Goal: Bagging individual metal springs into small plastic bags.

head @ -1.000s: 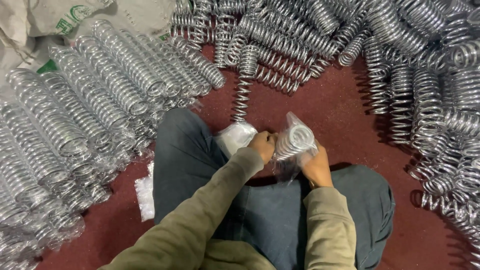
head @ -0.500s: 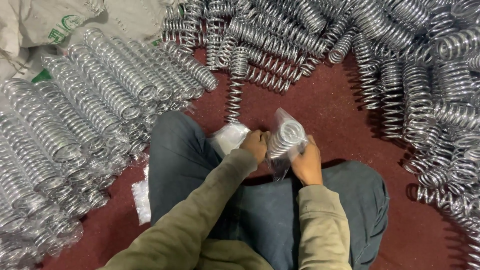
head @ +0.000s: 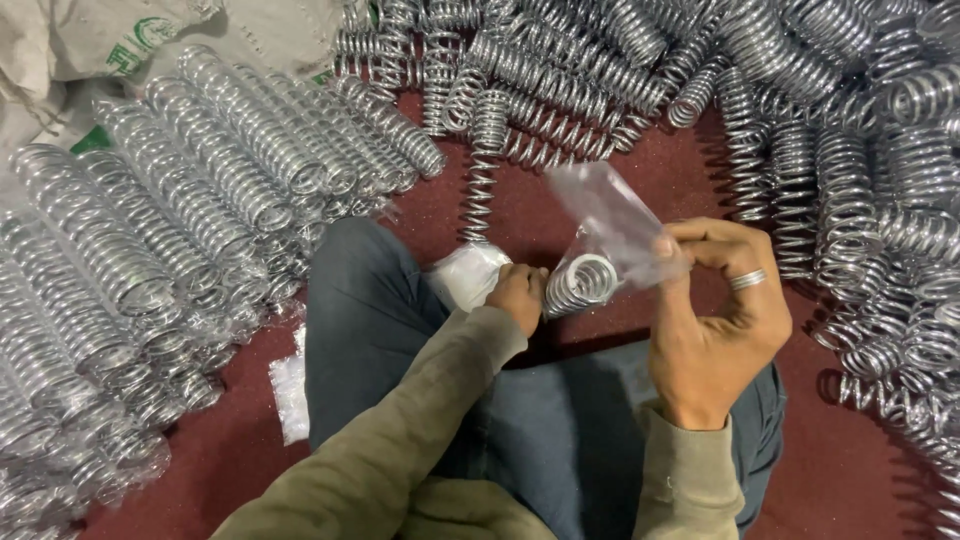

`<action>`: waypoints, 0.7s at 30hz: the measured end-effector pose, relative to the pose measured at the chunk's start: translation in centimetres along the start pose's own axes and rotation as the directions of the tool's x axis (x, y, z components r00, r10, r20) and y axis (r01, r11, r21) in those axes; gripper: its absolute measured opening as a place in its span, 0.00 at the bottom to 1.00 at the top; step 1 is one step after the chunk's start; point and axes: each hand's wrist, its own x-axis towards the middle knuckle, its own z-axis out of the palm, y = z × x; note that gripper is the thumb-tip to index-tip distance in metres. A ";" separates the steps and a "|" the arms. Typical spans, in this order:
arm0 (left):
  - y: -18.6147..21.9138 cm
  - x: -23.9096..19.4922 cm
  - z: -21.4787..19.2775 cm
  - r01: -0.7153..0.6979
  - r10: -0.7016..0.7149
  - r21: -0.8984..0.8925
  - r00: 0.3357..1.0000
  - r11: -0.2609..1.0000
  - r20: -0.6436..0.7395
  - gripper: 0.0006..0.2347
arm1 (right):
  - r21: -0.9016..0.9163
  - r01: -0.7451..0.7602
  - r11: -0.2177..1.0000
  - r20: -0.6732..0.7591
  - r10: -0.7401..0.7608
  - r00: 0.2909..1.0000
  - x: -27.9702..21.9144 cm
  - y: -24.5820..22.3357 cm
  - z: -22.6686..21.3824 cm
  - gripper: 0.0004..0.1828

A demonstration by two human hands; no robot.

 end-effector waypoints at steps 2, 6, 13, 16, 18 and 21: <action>1.0 -1.1 -0.4 0.031 -0.032 0.047 0.999 0.998 0.023 0.22 | 0.003 -0.013 1.000 0.018 0.013 1.000 0.2 0.1 0.0 0.12; -0.4 -1.4 0.7 -0.023 0.027 0.044 0.997 0.999 -0.078 0.19 | -0.051 0.039 0.998 0.028 -0.038 0.999 0.3 -0.3 -0.6 0.15; -4.1 -0.5 3.6 -0.023 0.053 0.142 0.975 0.990 -0.215 0.15 | -0.064 0.045 0.997 0.041 -0.043 0.998 -0.3 -0.3 -0.7 0.13; -4.7 0.1 3.2 0.047 0.007 0.289 0.983 0.956 -0.183 0.12 | -0.033 -0.056 0.998 0.022 0.057 0.998 -1.5 1.0 0.1 0.11; -4.0 -0.9 2.5 0.060 -0.014 0.360 0.992 0.931 -0.128 0.09 | 0.000 -0.118 0.993 -0.006 0.118 0.993 -2.8 2.2 0.4 0.10; -2.3 -2.2 1.0 0.020 0.029 0.479 0.995 0.878 -0.095 0.12 | 0.092 -0.211 0.973 -0.102 0.220 0.970 -4.6 4.4 1.3 0.12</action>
